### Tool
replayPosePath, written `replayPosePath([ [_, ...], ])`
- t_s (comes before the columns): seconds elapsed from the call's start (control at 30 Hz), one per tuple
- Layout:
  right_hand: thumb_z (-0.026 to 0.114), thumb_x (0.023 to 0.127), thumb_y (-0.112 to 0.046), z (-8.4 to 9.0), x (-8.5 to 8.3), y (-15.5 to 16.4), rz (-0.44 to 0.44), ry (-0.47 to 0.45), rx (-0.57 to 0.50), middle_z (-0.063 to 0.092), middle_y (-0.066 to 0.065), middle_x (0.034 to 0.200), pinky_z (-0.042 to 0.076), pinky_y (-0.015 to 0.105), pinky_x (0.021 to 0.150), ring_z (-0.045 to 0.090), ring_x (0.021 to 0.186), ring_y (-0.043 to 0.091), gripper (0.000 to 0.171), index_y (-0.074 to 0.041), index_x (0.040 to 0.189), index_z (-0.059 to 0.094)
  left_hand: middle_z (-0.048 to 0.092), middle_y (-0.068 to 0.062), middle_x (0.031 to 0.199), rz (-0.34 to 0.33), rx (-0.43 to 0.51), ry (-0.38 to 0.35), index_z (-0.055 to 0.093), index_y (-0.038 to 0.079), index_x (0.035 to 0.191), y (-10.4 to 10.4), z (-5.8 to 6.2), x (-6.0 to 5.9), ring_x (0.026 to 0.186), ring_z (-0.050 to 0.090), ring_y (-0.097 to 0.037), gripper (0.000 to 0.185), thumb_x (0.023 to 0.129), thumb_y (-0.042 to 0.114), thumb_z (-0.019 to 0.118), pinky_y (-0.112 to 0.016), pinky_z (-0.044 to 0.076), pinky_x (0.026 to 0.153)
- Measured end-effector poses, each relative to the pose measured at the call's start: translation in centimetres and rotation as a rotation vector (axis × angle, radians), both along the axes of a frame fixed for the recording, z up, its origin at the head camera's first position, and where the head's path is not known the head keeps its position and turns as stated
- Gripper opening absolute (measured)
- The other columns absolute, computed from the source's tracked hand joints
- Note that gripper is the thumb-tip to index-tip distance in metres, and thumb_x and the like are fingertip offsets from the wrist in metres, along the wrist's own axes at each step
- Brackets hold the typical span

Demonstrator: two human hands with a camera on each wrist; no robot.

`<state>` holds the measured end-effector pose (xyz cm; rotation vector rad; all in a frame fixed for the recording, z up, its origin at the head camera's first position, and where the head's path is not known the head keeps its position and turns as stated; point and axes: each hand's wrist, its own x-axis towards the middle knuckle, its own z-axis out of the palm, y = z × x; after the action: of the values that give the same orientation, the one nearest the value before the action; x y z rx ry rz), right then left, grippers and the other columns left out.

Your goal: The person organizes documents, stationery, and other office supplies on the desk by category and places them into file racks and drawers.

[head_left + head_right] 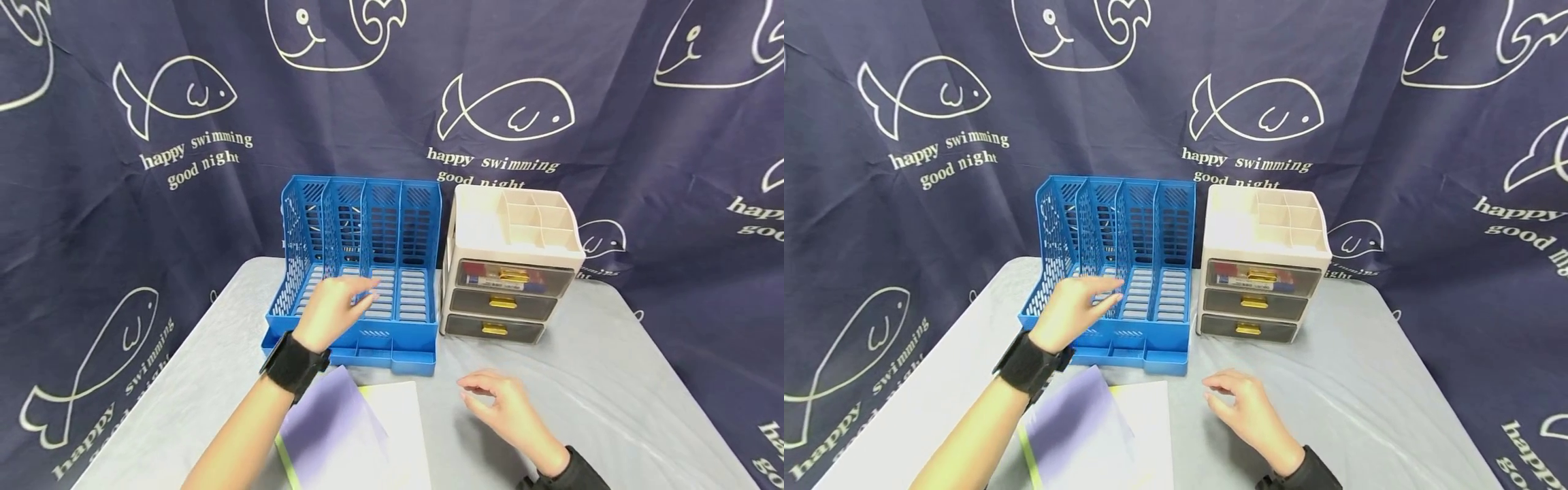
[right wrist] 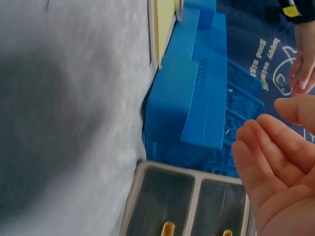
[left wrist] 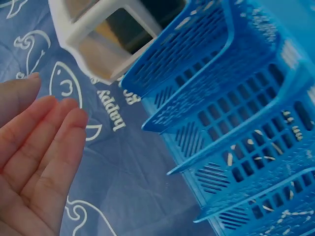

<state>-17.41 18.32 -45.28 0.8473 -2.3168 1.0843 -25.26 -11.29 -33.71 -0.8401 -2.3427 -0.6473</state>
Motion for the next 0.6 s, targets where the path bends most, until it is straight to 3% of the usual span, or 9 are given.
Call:
replayPosePath([
  [0.2,0.073,0.076,0.004,0.0,0.2,-1.1,0.090,-0.019,0.011,0.070,0.004,0.087,0.053,0.014,0.073,0.066,0.079,0.013,0.020,-0.009,0.092,0.072,0.072,-0.007,0.096,0.012,-0.047,0.025,0.074,0.007,0.101,-1.4,-2.6,2.3,0.091,0.069,-0.020,0.022,0.081,0.014,0.075,-0.034,0.056,0.079],
  [0.6,0.070,0.078,0.003,0.4,0.5,-1.8,0.154,-0.066,0.043,0.070,0.004,0.087,0.055,0.021,0.070,0.065,0.080,0.010,0.018,-0.008,0.092,0.072,0.073,-0.004,0.091,0.104,-0.121,0.097,0.075,0.007,0.095,-5.5,-7.4,5.8,0.085,0.069,-0.019,0.022,0.074,0.014,0.078,-0.034,0.056,0.073],
])
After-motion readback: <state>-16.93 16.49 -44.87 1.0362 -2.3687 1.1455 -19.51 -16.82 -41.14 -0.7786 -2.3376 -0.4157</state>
